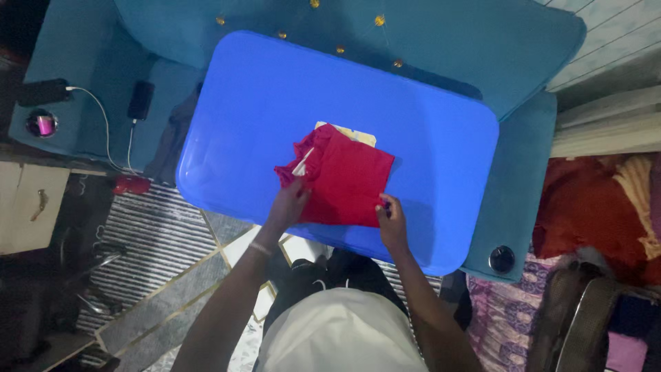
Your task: The person folds a red shirt and a patterned top by hand on a small blue table and places them into a suitcase.
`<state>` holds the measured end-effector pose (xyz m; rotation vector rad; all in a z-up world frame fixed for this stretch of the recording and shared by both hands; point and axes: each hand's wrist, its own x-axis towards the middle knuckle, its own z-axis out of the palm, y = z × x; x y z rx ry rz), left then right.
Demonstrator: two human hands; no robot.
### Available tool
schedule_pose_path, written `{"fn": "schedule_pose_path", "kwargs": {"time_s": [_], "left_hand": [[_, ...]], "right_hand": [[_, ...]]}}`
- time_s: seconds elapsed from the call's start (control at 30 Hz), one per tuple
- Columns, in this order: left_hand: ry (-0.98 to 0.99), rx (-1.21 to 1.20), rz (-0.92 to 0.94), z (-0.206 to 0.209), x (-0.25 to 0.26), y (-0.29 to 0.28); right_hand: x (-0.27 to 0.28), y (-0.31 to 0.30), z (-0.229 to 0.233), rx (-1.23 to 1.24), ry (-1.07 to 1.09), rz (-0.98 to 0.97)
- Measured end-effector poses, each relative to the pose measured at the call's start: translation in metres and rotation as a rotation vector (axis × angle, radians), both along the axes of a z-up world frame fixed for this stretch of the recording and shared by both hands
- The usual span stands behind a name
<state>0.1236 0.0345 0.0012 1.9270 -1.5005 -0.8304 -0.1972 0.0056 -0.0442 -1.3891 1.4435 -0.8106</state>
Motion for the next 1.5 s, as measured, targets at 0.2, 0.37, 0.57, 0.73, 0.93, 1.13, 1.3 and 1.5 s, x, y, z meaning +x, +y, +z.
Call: {"fn": "schedule_pose_path", "kwargs": {"time_s": [0.2,0.37,0.57,0.73,0.93,1.13,1.3,1.5], "left_hand": [[-0.179,0.035,0.017,0.002,0.003,-0.058],[-0.282,0.181,0.033,0.024,-0.002,-0.062],[-0.375,-0.156,0.026,0.039,-0.003,-0.090],[-0.459,-0.411,-0.177,0.026,-0.011,-0.158],[-0.614,-0.283,-0.312,0.033,-0.008,-0.193],[-0.407,-0.098,-0.252,0.060,0.004,-0.150],[-0.346,-0.417,-0.100,0.086,-0.011,-0.046],[-0.249,-0.308,0.078,0.068,-0.034,0.026]], "right_hand": [[0.021,-0.032,0.001,-0.105,0.194,-0.005],[0.030,-0.037,0.039,-0.059,0.511,0.042],[0.031,-0.083,0.068,-0.414,0.637,0.057],[0.032,-0.136,0.055,-0.468,0.635,0.130],[0.033,-0.161,0.047,-0.259,0.619,0.251],[0.034,-0.127,0.080,-0.167,0.455,0.213],[0.029,-0.062,0.101,-0.161,0.420,0.238],[0.026,-0.024,0.089,-0.408,0.446,0.326]]}}
